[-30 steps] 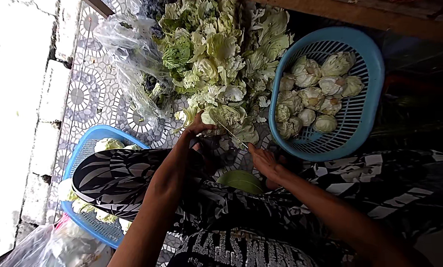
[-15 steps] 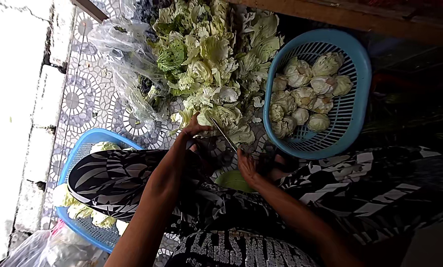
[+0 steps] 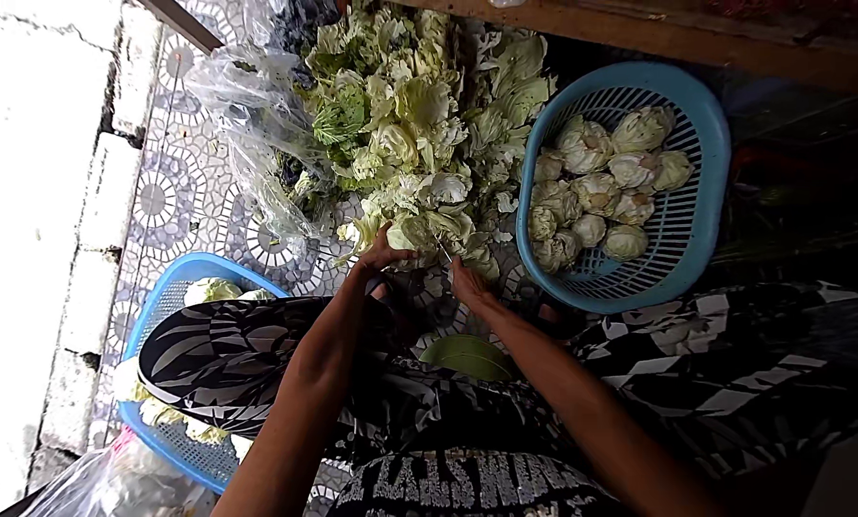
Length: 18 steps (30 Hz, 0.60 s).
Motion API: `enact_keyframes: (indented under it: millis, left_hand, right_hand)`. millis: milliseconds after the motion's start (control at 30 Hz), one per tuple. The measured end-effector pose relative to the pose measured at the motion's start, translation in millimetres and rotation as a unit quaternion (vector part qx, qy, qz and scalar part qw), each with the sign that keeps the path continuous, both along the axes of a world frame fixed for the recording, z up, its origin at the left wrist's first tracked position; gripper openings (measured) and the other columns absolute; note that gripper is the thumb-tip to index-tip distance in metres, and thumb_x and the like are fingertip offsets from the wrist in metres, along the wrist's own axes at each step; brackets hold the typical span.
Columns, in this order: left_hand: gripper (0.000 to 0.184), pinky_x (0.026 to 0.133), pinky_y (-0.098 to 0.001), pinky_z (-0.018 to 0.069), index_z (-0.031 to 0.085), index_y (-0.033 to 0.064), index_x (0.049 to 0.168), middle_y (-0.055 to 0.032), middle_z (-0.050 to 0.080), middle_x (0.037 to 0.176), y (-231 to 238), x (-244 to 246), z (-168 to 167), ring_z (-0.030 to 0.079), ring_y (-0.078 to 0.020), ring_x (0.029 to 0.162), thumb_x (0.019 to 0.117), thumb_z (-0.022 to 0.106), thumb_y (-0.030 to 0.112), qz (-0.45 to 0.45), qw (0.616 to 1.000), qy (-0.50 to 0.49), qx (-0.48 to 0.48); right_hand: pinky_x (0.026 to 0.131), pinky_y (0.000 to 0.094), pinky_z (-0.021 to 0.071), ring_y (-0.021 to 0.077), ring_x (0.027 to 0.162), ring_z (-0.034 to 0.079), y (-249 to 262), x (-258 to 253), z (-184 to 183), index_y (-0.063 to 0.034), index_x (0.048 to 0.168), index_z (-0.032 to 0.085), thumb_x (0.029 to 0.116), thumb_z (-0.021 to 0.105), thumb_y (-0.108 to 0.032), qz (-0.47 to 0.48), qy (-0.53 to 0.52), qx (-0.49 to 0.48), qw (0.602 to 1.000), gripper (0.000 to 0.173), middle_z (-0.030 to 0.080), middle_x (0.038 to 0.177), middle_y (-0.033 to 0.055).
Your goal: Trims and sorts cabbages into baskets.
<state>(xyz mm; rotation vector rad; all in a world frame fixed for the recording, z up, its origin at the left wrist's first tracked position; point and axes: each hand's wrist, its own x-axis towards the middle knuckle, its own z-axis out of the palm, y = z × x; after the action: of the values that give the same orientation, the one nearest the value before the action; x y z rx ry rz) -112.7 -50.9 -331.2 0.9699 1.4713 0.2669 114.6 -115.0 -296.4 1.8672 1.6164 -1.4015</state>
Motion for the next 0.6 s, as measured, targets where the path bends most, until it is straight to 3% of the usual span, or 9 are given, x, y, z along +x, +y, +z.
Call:
enact_keyframes:
  millis: [133,300,433,600]
  left_hand:
    - [0.128,0.106,-0.0539,0.0465,0.008,0.013,0.163,-0.0301,0.026,0.16,-9,-4,-1,0.046,-0.0394,0.137,0.0674,0.093,0.018,-0.002,1.0,-0.018,0.012]
    - [0.124,0.106,-0.0507,0.0473,0.006,0.0098,0.162,-0.0284,0.031,0.158,-3,1,4,0.048,-0.0369,0.135,0.0719,0.091,0.013,0.003,1.0,-0.021,0.009]
    - [0.125,0.107,-0.0527,0.0459,0.006,0.0115,0.162,-0.0288,0.029,0.159,-2,0,2,0.047,-0.0385,0.137,0.0709,0.092,0.016,0.001,1.0,-0.012,0.005]
    - [0.129,0.111,-0.0519,0.0432,0.01,0.0089,0.162,-0.0281,0.029,0.159,-7,-4,-4,0.043,-0.037,0.14,0.0641,0.095,0.017,-0.008,0.999,-0.001,0.034]
  right_hand:
    - [0.096,0.0588,0.0493,0.0448,0.114,0.065,-9,20,33,-0.0021,0.15,0.035,0.1026,0.052,-0.01,0.03,-0.007,0.002,1.0,0.05,0.066,0.117,0.0284]
    - [0.094,0.0561,0.0494,0.0442,0.114,0.065,-45,9,63,-0.0001,0.148,0.04,0.1066,0.037,-0.009,0.03,-0.025,0.041,0.998,0.042,0.062,0.127,0.0284]
    - [0.094,0.0563,0.0494,0.0449,0.112,0.065,-35,-7,51,-0.0018,0.146,0.042,0.1076,0.037,-0.009,0.03,-0.029,0.055,0.998,0.04,0.061,0.129,0.0287]
    - [0.087,0.0598,0.0515,0.0482,0.105,0.066,-1,-10,19,-0.0024,0.145,0.042,0.1071,0.046,-0.01,0.031,-0.012,0.088,0.996,0.039,0.063,0.121,0.0299]
